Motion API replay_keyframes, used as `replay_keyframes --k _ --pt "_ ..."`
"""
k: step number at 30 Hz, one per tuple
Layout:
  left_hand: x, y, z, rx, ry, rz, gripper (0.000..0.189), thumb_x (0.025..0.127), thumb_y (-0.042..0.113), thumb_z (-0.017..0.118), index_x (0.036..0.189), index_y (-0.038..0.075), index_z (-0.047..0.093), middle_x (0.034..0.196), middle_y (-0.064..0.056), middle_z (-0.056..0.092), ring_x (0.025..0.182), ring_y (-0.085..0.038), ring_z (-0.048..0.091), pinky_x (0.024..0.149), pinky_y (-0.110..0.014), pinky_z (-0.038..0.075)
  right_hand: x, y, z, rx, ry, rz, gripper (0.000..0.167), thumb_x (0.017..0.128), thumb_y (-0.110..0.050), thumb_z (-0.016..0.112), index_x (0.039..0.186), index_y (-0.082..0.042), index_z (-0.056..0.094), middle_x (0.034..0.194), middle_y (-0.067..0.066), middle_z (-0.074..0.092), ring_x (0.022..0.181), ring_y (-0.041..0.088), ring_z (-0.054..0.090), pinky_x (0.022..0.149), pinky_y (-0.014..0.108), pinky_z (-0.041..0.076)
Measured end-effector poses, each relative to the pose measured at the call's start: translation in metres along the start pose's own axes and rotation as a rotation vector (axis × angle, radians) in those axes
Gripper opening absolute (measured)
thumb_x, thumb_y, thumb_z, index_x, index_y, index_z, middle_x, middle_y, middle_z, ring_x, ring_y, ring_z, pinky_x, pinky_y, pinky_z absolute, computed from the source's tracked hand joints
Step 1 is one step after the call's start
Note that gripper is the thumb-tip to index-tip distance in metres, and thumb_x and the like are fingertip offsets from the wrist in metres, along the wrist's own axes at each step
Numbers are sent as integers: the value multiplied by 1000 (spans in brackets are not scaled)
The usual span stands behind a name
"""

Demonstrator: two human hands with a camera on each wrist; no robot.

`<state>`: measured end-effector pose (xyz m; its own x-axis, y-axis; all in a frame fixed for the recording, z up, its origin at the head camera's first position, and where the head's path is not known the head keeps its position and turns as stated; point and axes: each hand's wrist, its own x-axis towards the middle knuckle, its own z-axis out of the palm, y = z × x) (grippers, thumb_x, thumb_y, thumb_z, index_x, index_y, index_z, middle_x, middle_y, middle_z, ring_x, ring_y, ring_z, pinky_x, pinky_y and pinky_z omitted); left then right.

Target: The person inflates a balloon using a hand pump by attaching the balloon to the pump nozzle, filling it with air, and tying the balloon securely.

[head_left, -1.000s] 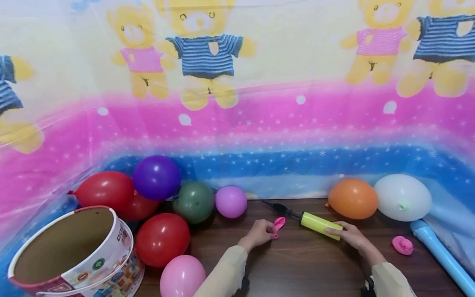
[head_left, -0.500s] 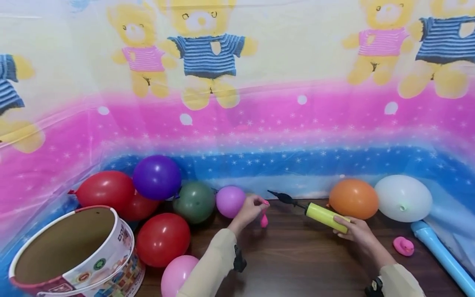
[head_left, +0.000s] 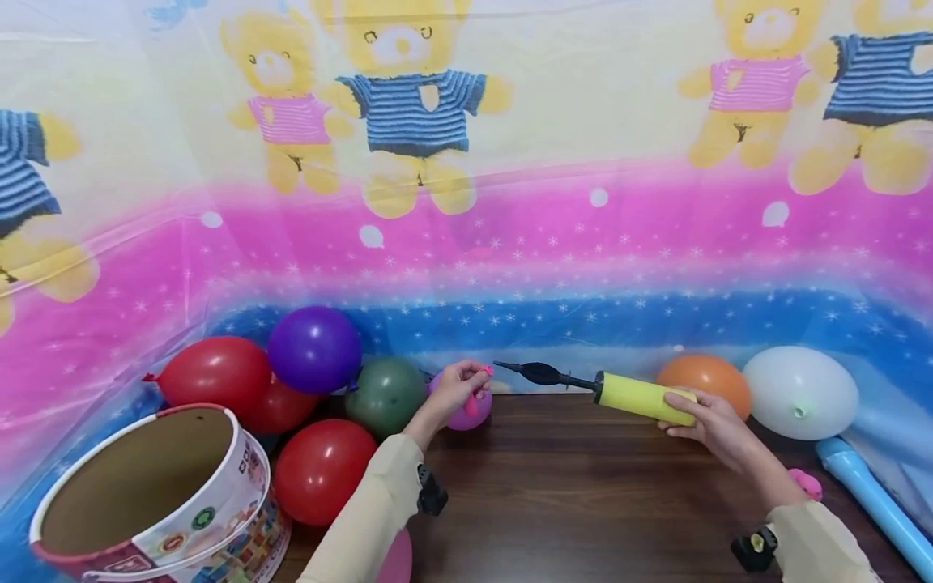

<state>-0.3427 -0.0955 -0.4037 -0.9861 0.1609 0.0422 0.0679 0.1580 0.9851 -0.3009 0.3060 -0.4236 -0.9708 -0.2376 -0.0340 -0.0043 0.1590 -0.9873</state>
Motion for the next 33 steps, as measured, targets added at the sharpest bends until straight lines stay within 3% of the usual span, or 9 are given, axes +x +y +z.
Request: replay_keyframes --k 5,12,19,24,29,33 --pt "-7 5 -10 4 -21 -18 22 101 9 51 111 -8 59 77 -3 61 56 -7 50 43 -19 37 2 -6 7 1 -21 -31 25 101 -27 54 122 -14 54 103 -3 61 89 14 70 80 29 60" --pt "-15 7 -16 44 -17 11 20 100 7 52 109 -9 61 78 0 61 59 -8 51 49 -18 38 2 -9 10 27 -22 -40 17 102 -26 52 116 -18 55 100 -4 62 86 14 69 79 28 59" --pt "-21 10 -18 95 -41 35 24 99 10 55 112 -9 62 84 -5 64 61 -9 51 52 -20 40 1 -12 12 28 -41 -56 12 101 -23 52 111 -23 59 98 -5 64 85 14 69 77 27 60" --pt "-23 10 -20 146 -99 95 22 98 8 56 110 -10 61 90 -18 65 63 -10 53 59 -21 44 2 -13 11 1 -47 -52 13 101 -23 52 112 -21 58 98 -3 63 87 16 69 79 29 59" --pt "-29 19 -20 315 -140 179 17 97 7 57 105 -6 64 92 -21 66 68 -14 56 60 -22 46 4 -16 12 -47 -61 -54 24 101 -24 53 121 -12 56 101 0 60 86 15 68 80 30 59" --pt "-35 27 -15 522 -158 325 13 96 8 60 99 -2 67 92 -17 69 74 -16 60 66 -23 50 6 -20 16 -67 -80 -70 27 101 -24 53 123 -8 55 103 1 60 87 14 68 80 30 59"
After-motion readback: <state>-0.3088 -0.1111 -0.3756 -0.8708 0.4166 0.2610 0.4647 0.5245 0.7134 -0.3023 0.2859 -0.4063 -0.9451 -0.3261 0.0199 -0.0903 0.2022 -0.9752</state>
